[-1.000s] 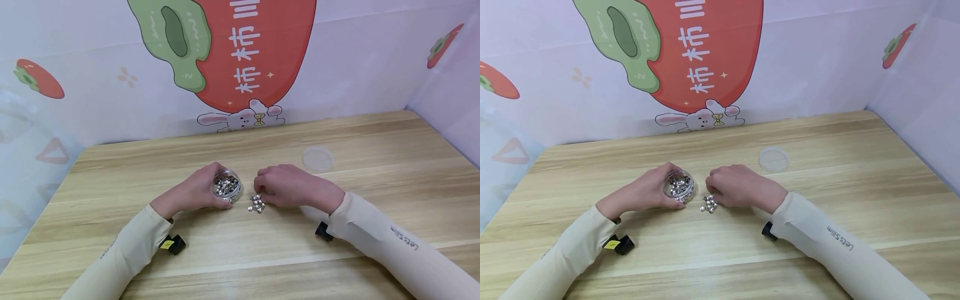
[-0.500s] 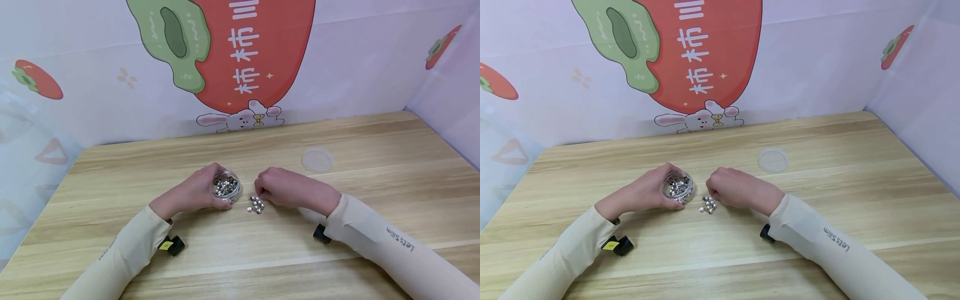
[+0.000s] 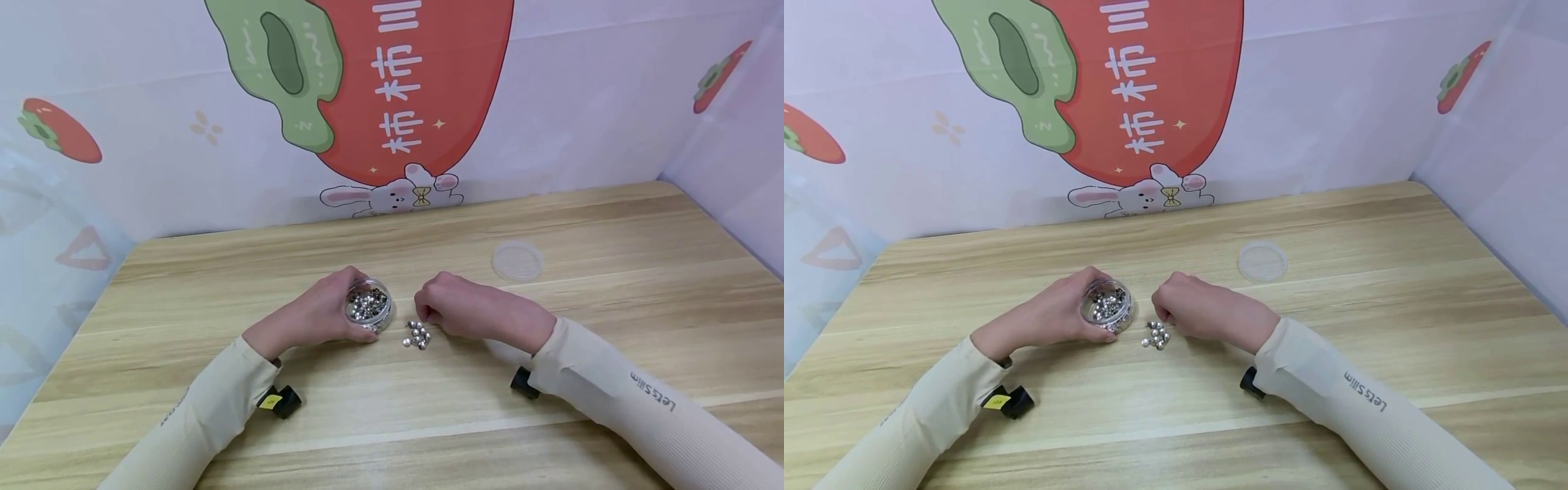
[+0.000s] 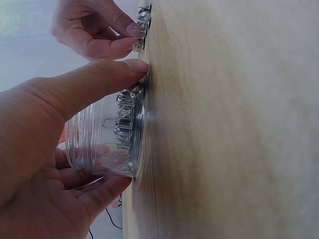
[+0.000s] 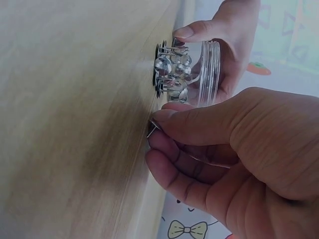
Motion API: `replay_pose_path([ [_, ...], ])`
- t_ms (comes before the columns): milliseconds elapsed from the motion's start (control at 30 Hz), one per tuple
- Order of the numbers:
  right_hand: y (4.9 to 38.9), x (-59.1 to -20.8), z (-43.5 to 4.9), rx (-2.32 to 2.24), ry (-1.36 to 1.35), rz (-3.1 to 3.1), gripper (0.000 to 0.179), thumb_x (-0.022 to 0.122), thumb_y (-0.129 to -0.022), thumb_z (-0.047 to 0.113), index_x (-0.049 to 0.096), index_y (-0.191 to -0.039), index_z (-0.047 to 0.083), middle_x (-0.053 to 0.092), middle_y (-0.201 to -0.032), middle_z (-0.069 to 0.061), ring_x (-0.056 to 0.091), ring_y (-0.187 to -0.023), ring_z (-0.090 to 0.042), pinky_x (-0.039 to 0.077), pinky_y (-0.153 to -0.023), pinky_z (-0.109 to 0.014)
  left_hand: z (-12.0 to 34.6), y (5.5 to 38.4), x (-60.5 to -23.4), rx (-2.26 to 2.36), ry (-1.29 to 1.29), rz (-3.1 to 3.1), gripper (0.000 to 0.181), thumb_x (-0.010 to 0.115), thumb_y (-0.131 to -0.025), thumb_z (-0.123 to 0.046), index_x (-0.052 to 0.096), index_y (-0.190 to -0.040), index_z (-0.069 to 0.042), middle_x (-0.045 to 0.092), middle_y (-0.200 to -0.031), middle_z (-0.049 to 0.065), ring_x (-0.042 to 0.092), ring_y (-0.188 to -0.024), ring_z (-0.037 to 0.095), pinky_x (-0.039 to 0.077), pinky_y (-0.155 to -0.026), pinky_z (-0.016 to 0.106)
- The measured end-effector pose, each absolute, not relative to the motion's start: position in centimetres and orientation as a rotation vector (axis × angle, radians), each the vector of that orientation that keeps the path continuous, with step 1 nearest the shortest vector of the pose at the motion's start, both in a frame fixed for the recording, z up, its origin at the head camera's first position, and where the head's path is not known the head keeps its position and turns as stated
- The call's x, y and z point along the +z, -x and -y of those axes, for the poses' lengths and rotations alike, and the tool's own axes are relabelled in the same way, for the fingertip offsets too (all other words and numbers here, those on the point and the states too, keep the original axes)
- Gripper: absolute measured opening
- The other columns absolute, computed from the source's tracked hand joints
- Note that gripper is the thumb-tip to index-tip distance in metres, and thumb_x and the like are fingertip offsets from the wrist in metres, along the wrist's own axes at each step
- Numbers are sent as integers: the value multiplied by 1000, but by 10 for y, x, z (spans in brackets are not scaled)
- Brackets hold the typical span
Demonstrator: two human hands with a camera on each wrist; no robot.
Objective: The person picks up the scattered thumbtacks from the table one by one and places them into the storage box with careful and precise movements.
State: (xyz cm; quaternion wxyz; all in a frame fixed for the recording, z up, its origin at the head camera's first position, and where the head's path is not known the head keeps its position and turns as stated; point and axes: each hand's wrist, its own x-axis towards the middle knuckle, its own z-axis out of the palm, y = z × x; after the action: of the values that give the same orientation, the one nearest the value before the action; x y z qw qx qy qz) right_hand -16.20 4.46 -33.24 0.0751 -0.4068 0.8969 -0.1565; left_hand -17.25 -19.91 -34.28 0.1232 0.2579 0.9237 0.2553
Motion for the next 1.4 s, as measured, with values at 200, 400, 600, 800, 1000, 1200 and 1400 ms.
replay_pose_path([
  [200,163,-328,-44,-480,1218,-2689,17,64,-85,-6,69,-78,9,66,-75,1,56,-70,-8,49,-66,-19,201,172,-343,749,-753,-2693,76,88,-66,-33,48,-124,-3,62,-124,10,57,-117,24,45,-104,41],
  [400,166,-303,-40,-517,1147,-2723,12,63,-88,-2,71,-87,8,67,-81,-1,57,-74,-12,52,-72,-24,202,173,-343,739,-761,-2697,76,88,-66,-33,48,-123,-3,62,-123,10,57,-115,24,45,-103,41],
  [600,174,-282,-11,-518,1183,-2761,10,62,-91,2,71,-93,6,68,-87,-4,58,-79,-16,53,-75,-26,202,173,-344,755,-765,-2692,75,88,-66,-34,48,-123,-6,61,-122,8,57,-113,22,47,-100,39],
  [800,176,-283,17,-576,1316,-2748,11,65,-92,7,71,-100,6,69,-94,-5,62,-86,-14,55,-80,-23,200,175,-345,818,-869,-2668,78,89,-65,-31,44,-127,-12,58,-120,2,56,-108,16,47,-97,36],
  [1000,176,-285,13,-631,1305,-2741,27,70,-89,18,67,-114,8,66,-110,-5,62,-96,-15,54,-86,-26,198,175,-344,801,-852,-2654,79,88,-66,-30,45,-128,-9,59,-122,4,58,-109,17,48,-98,36],
  [1200,177,-283,4,-596,1325,-2687,101,75,-75,56,25,-154,21,20,-162,-4,23,-148,-28,24,-119,-54,200,176,-343,766,-852,-2678,75,88,-66,-33,49,-123,-3,62,-120,8,60,-112,21,49,-99,39],
  [1400,177,-285,5,-548,1305,-2667,113,72,-71,65,10,-157,27,1,-165,1,2,-152,-36,7,-118,-64,202,176,-342,763,-891,-2695,80,89,-64,-34,48,-126,-3,62,-121,11,60,-114,24,48,-101,41],
])
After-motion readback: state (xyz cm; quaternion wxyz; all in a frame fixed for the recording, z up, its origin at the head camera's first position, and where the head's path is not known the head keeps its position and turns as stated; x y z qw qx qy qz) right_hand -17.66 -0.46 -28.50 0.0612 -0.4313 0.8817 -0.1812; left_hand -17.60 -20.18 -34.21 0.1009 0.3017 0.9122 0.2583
